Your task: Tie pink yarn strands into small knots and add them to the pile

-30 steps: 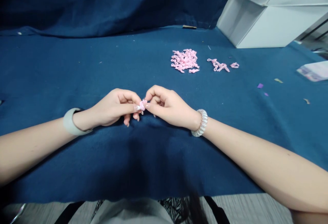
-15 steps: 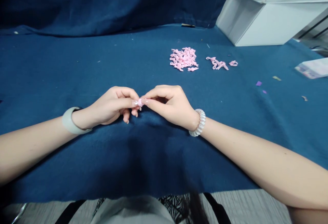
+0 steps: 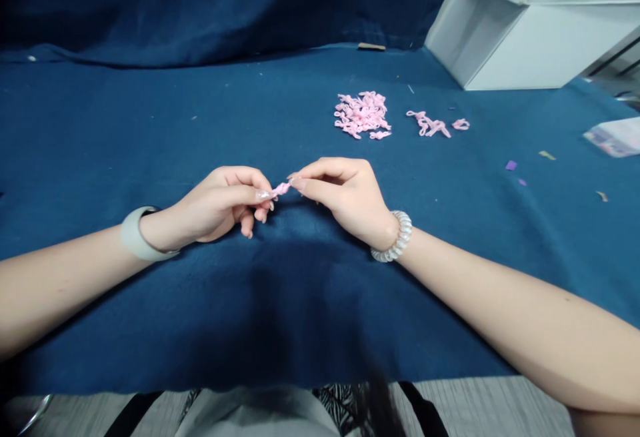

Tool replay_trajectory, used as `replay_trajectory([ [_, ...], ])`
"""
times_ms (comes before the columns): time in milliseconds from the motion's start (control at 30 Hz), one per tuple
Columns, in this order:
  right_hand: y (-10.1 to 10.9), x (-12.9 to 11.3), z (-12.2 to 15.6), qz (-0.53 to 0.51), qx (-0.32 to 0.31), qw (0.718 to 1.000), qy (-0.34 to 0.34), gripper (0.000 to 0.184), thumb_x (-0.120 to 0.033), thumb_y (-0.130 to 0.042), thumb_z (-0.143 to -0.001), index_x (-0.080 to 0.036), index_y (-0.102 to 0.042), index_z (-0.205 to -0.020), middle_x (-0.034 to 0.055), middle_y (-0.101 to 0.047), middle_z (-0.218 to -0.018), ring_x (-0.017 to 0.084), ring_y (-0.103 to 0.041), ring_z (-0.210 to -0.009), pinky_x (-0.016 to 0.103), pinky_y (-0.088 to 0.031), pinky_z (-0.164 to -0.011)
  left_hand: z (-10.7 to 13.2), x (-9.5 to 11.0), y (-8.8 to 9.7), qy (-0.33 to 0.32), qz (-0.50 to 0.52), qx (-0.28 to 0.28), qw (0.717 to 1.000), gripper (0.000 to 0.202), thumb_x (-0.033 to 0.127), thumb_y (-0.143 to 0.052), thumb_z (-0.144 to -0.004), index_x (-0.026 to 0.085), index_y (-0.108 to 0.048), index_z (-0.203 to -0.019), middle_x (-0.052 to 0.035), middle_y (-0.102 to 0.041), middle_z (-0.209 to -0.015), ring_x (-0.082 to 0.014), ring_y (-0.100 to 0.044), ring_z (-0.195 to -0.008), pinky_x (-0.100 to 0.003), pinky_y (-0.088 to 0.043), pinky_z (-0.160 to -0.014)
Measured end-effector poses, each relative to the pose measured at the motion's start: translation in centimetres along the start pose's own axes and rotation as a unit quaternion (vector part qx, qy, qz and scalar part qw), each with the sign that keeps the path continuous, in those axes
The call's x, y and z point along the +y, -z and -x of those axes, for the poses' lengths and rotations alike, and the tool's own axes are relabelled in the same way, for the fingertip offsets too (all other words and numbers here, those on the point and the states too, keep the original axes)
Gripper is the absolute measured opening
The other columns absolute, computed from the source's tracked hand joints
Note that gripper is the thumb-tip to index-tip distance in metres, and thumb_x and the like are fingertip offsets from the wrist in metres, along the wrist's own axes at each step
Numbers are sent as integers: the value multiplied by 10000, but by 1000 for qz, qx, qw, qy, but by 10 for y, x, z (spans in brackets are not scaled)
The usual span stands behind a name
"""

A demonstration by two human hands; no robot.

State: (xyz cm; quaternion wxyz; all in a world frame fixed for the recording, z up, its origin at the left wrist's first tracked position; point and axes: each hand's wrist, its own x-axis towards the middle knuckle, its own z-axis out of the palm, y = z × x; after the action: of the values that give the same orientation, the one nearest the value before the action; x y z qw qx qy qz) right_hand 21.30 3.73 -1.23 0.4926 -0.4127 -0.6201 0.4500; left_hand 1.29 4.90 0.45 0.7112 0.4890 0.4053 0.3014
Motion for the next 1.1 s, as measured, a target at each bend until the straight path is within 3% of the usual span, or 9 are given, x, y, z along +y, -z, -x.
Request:
replay_trajectory([
  [167,2,3,-1,-41,-43,998,-10,92,-255,-717,-756,-173,-719,-800,16,-642,-724,90,-519,-593,242,-424,-568,1,1,-2,0,-2,0,1000,15,95,-618,-716,96,-617,-701,-19,-617,-652,-95,-568,-521,-191,-507,-366],
  [333,2,0,-3,-123,-112,982,-92,321,-350,-649,-811,-142,-619,-1054,33,-609,-816,103,-549,-633,246,-472,-568,3,-1,-1,-7,-22,-5,1000,18,112,-623,-724,101,-610,-717,-18,-604,-660,-93,-567,-530,-193,-513,-379],
  [433,-1,-1,-3,-106,-135,980,-98,388,-355,-641,-824,-136,-564,-1136,36,-615,-844,98,-569,-647,244,-505,-595,2,-4,-1,-19,-47,-11,999,56,146,-651,-732,105,-614,-744,-17,-604,-669,-95,-573,-544,-192,-517,-387],
  [600,-9,-5,-2,-29,-135,988,-70,396,-243,-684,-781,-96,-559,-1127,14,-605,-782,73,-569,-634,205,-495,-614,1,-6,-2,-37,-93,-20,995,79,178,-649,-762,109,-609,-762,-2,-592,-635,-76,-551,-494,-191,-523,-400],
  [767,-10,-7,-2,6,-137,989,-63,362,-259,-675,-784,-111,-590,-1103,1,-569,-736,73,-523,-629,204,-446,-591,2,-4,-3,-33,-132,-27,990,85,172,-616,-796,110,-589,-745,4,-577,-564,-68,-542,-449,-168,-509,-408],
  [1100,-7,-5,-3,-45,-147,985,-83,383,-229,-694,-771,-131,-598,-1129,-35,-496,-670,53,-439,-578,197,-372,-551,3,-5,-2,-34,-132,-32,990,76,156,-607,-796,114,-585,-737,4,-594,-576,-67,-549,-450,-168,-512,-408],
])
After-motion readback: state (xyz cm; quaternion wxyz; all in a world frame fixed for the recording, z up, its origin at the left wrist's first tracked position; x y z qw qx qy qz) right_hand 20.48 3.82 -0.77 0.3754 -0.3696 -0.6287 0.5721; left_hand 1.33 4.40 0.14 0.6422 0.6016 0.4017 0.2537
